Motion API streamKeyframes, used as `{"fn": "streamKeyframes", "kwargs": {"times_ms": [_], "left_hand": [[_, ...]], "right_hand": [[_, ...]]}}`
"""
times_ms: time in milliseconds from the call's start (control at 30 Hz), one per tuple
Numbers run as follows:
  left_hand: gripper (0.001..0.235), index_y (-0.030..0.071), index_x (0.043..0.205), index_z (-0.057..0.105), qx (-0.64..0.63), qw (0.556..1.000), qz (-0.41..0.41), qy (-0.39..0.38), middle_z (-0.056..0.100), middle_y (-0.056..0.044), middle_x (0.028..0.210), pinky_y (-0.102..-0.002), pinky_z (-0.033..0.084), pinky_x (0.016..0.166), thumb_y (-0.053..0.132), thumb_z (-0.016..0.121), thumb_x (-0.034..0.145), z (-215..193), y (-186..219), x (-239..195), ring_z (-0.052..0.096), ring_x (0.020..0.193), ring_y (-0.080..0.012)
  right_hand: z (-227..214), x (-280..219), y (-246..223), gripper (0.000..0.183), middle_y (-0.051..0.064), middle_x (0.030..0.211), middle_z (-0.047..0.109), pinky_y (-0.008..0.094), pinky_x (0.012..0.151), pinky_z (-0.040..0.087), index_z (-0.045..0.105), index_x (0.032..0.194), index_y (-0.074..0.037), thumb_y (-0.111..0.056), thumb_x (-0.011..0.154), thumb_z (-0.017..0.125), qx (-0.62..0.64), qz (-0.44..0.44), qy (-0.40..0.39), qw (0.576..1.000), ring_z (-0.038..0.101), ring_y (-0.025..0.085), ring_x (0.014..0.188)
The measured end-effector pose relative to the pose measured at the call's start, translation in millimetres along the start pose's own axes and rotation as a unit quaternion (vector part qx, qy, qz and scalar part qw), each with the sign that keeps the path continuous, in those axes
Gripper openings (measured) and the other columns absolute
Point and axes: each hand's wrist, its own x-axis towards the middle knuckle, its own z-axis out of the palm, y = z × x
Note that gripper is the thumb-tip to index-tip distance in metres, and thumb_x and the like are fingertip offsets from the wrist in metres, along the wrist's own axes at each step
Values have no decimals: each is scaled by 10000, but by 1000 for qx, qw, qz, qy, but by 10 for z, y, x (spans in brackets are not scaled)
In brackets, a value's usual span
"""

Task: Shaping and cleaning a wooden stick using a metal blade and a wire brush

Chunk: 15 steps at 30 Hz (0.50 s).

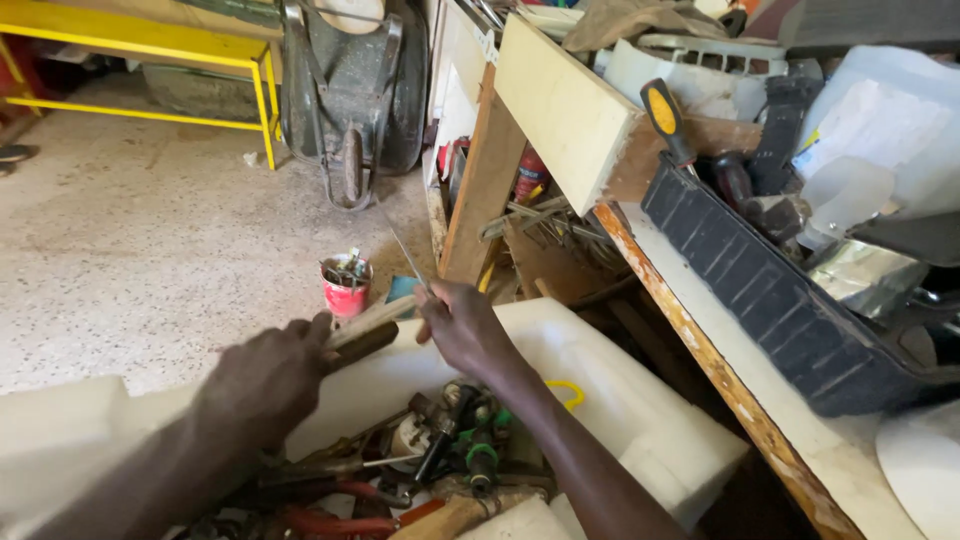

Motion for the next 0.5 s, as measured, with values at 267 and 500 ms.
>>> {"fn": "streamKeyframes", "kwargs": {"times_ms": [267, 500], "left_hand": [[199, 101, 1115, 510, -2, 999, 12, 41, 641, -62, 845, -364, 636, 583, 163, 321, 1108, 233, 24, 42, 667, 670, -224], [256, 70, 1117, 584, -43, 995, -24, 87, 703, -172, 974, -512, 601, 682, 141, 378, 982, 281, 24, 123, 726, 816, -390]], "right_hand": [[278, -361, 43, 492, 25, 650, 526, 315, 392, 414, 626, 932, -73, -385, 1118, 294, -301, -73, -121, 943, 455, 136, 469], [468, -371, -51, 274, 89, 690, 637, 314, 378, 442, 615, 1121, 23, -19, 1083, 347, -434, -60, -109, 892, 546, 169, 466]]}}
